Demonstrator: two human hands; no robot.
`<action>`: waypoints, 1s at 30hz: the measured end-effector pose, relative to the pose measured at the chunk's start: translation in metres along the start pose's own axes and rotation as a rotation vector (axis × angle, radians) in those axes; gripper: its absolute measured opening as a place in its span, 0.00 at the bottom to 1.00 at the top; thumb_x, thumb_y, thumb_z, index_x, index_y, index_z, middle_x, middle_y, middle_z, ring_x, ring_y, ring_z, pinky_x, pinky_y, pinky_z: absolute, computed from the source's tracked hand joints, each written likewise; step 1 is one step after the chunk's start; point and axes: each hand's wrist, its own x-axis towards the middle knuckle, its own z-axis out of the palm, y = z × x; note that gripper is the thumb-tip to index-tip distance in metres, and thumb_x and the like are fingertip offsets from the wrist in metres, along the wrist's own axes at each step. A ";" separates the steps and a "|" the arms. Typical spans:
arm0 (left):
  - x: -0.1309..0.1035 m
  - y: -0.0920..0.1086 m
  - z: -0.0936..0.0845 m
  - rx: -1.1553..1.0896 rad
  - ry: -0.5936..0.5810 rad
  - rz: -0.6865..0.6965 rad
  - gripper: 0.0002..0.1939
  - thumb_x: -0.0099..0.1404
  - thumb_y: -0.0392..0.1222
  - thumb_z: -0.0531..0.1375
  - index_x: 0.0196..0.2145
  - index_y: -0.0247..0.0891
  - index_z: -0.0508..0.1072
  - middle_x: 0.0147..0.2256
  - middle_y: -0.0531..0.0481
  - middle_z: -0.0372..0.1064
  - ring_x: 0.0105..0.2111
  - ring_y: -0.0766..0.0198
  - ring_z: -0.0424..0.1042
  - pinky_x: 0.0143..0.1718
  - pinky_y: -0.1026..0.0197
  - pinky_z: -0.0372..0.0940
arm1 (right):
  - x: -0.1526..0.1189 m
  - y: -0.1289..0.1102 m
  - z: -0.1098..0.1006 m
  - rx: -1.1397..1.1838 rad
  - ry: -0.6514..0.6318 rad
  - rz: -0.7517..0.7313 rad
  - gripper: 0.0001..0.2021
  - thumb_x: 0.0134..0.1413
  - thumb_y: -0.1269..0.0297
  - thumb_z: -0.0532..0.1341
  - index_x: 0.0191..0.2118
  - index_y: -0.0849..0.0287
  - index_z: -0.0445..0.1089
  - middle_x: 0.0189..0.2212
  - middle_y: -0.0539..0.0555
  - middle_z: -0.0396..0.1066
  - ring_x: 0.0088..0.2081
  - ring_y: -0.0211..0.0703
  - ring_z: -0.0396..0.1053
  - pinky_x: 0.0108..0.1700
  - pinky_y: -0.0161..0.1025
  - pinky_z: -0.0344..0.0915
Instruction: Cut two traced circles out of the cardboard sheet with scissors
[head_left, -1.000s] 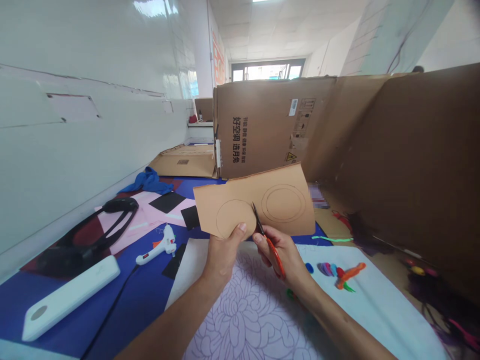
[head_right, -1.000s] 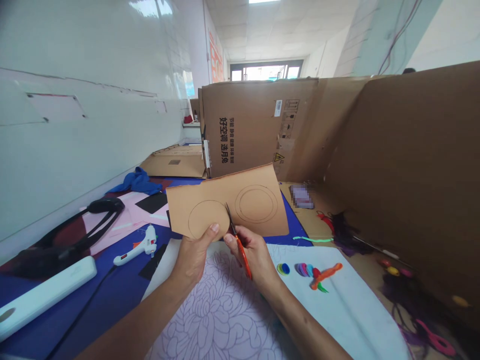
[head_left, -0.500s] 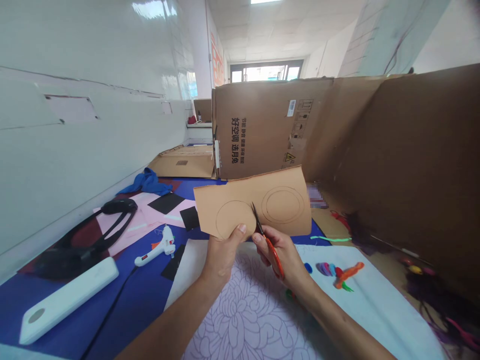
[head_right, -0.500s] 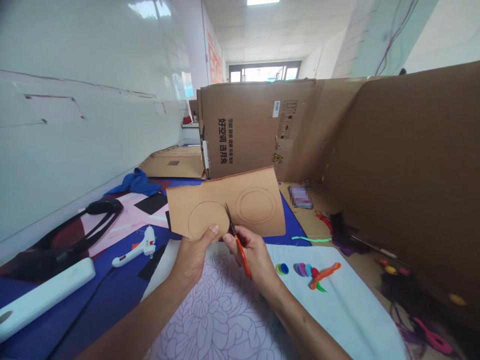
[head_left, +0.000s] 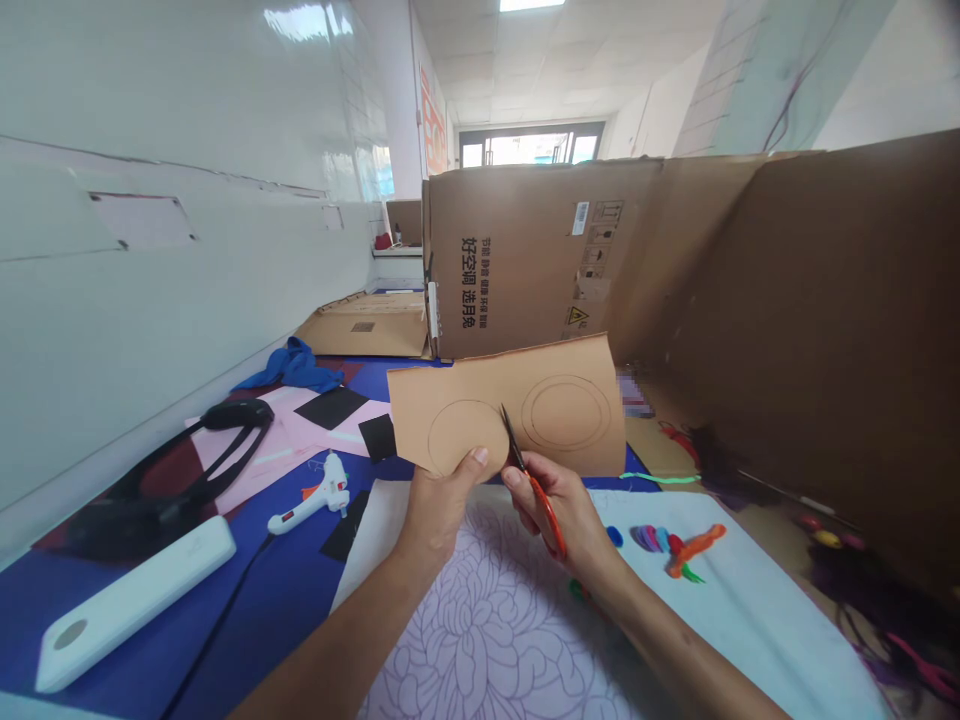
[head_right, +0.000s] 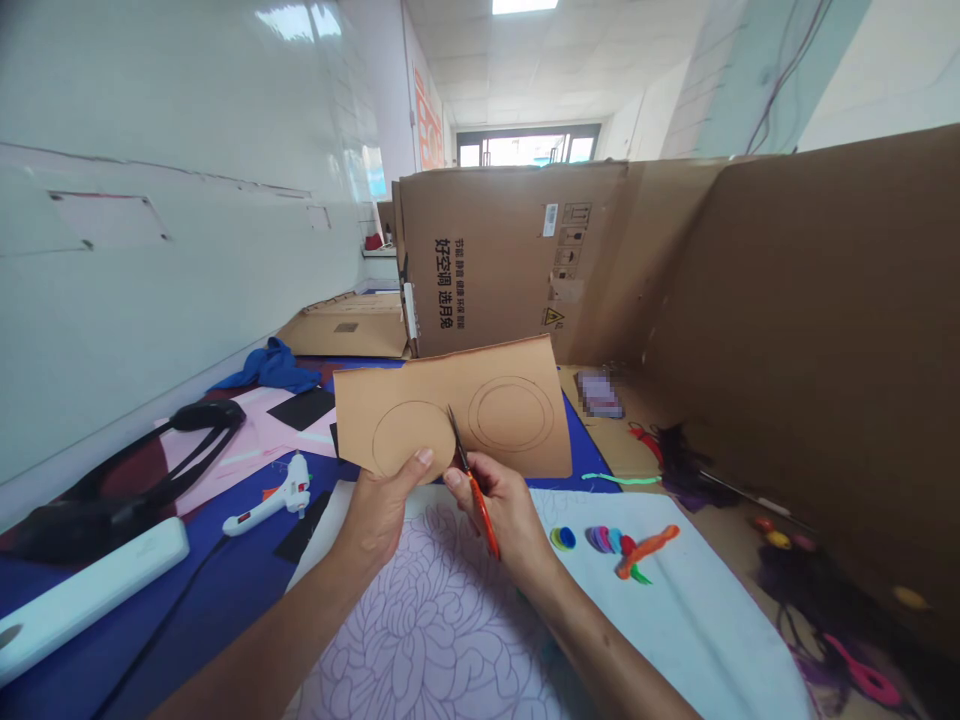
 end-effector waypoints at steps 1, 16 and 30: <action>0.000 0.000 0.000 -0.001 -0.005 0.001 0.32 0.55 0.45 0.76 0.58 0.40 0.79 0.51 0.39 0.82 0.58 0.45 0.77 0.66 0.41 0.64 | 0.000 0.001 0.000 0.008 -0.002 0.000 0.25 0.63 0.36 0.65 0.35 0.57 0.69 0.20 0.43 0.57 0.20 0.34 0.53 0.21 0.34 0.49; -0.003 0.000 0.003 0.024 -0.027 -0.007 0.33 0.56 0.45 0.75 0.59 0.42 0.78 0.50 0.40 0.82 0.57 0.46 0.78 0.65 0.41 0.65 | 0.000 -0.003 -0.002 0.006 0.011 -0.011 0.28 0.60 0.32 0.64 0.34 0.55 0.67 0.21 0.44 0.59 0.20 0.35 0.56 0.22 0.34 0.55; -0.001 0.004 0.000 0.026 -0.061 -0.016 0.34 0.55 0.45 0.76 0.60 0.40 0.78 0.49 0.39 0.83 0.55 0.45 0.79 0.63 0.40 0.67 | 0.001 -0.003 -0.004 -0.019 0.015 0.000 0.27 0.61 0.35 0.65 0.40 0.58 0.73 0.22 0.44 0.57 0.21 0.36 0.53 0.23 0.35 0.50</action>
